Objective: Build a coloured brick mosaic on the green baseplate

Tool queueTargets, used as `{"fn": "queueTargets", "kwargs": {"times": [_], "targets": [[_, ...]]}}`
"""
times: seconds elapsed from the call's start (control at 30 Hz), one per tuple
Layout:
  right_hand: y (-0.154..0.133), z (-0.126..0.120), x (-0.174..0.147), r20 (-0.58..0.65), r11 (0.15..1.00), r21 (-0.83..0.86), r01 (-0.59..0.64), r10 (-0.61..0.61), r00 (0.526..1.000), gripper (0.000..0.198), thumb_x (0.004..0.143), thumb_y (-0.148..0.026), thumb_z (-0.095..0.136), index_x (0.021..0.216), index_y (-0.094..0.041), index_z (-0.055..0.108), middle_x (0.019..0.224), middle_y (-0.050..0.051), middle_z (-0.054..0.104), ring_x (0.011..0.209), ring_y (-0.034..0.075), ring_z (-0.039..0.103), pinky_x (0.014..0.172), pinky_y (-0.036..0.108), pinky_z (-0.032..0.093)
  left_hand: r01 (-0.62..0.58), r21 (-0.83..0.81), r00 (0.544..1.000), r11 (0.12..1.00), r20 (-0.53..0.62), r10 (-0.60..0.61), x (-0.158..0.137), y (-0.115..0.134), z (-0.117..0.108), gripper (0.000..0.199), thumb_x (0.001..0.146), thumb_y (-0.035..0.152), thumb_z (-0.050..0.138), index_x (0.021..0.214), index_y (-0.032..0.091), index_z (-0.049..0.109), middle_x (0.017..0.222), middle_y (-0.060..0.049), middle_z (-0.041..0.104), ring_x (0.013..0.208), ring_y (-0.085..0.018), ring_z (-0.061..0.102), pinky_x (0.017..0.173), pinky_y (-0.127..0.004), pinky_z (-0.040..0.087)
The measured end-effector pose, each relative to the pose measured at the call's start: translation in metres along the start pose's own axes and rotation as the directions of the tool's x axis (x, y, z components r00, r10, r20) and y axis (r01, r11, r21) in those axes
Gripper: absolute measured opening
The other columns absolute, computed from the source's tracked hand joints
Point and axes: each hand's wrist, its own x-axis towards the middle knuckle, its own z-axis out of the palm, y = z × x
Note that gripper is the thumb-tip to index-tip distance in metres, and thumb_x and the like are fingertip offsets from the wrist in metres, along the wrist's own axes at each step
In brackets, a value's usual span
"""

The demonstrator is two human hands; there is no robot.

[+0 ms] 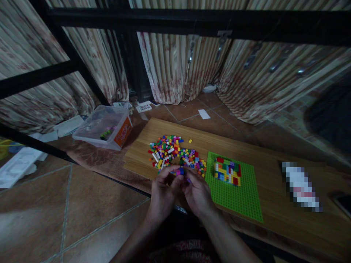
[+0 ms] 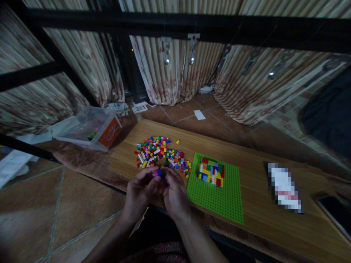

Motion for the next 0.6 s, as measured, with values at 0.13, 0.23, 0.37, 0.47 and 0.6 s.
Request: {"fn": "queueTargets", "kwargs": {"times": [0.13, 0.23, 0.37, 0.47, 0.6], "targets": [[-0.001, 0.000, 0.002, 0.000, 0.999, 0.050, -0.018, 0.018, 1.000, 0.011, 0.068, -0.027, 0.074, 0.076, -0.021, 0.071, 0.077, -0.002, 0.070, 0.066, 0.011, 0.061, 0.052, 0.021, 0.045, -0.103, 0.117, 0.994, 0.988, 0.039, 0.099, 0.001, -0.002, -0.003, 0.023, 0.082, 0.025, 0.067, 0.105, 0.023, 0.067, 0.095, -0.002, 0.068, 0.081, -0.014, 0.062, 0.074, -0.024, 0.049], [-0.001, 0.001, 0.004, -0.005, 0.998, 0.059, -0.017, 0.017, 1.000, 0.013, 0.069, -0.031, 0.076, 0.076, -0.021, 0.071, 0.075, -0.003, 0.070, 0.064, 0.010, 0.060, 0.053, 0.020, 0.046, -0.168, 0.185, 0.985, 0.968, 0.076, 0.156, 0.003, -0.001, -0.004, 0.023, 0.084, 0.024, 0.065, 0.106, 0.025, 0.067, 0.093, 0.000, 0.067, 0.081, -0.012, 0.060, 0.073, -0.023, 0.048], [-0.003, 0.003, 0.002, 0.013, 0.999, 0.036, 0.004, -0.005, 1.000, 0.019, 0.065, -0.032, 0.081, 0.076, -0.022, 0.070, 0.075, -0.004, 0.069, 0.066, 0.009, 0.060, 0.059, 0.020, 0.048, -0.259, 0.234, 0.964, 0.937, 0.120, 0.236, 0.005, 0.003, -0.006, 0.024, 0.085, 0.021, 0.063, 0.108, 0.027, 0.066, 0.094, 0.001, 0.066, 0.081, -0.011, 0.059, 0.074, -0.023, 0.047], [-0.004, 0.004, -0.001, 0.022, 0.999, -0.029, -0.023, 0.024, 0.999, 0.027, 0.072, -0.046, 0.075, 0.079, -0.021, 0.069, 0.073, -0.004, 0.067, 0.061, 0.008, 0.057, 0.052, 0.018, 0.045, -0.333, 0.280, 0.940, 0.900, 0.171, 0.295, 0.007, 0.006, -0.008, 0.026, 0.086, 0.018, 0.061, 0.109, 0.027, 0.066, 0.100, -0.001, 0.066, 0.088, -0.013, 0.060, 0.079, -0.025, 0.047], [-0.004, 0.004, -0.006, 0.071, 0.984, -0.171, 0.051, -0.040, 0.997, 0.026, 0.075, -0.046, 0.072, 0.079, -0.021, 0.068, 0.061, -0.006, 0.059, 0.047, 0.005, 0.046, 0.040, 0.016, 0.032, -0.360, 0.275, 0.927, 0.891, 0.217, 0.307, 0.006, 0.010, -0.009, 0.026, 0.087, 0.017, 0.059, 0.110, 0.026, 0.066, 0.104, -0.003, 0.066, 0.094, -0.015, 0.061, 0.084, -0.027, 0.048]]}}
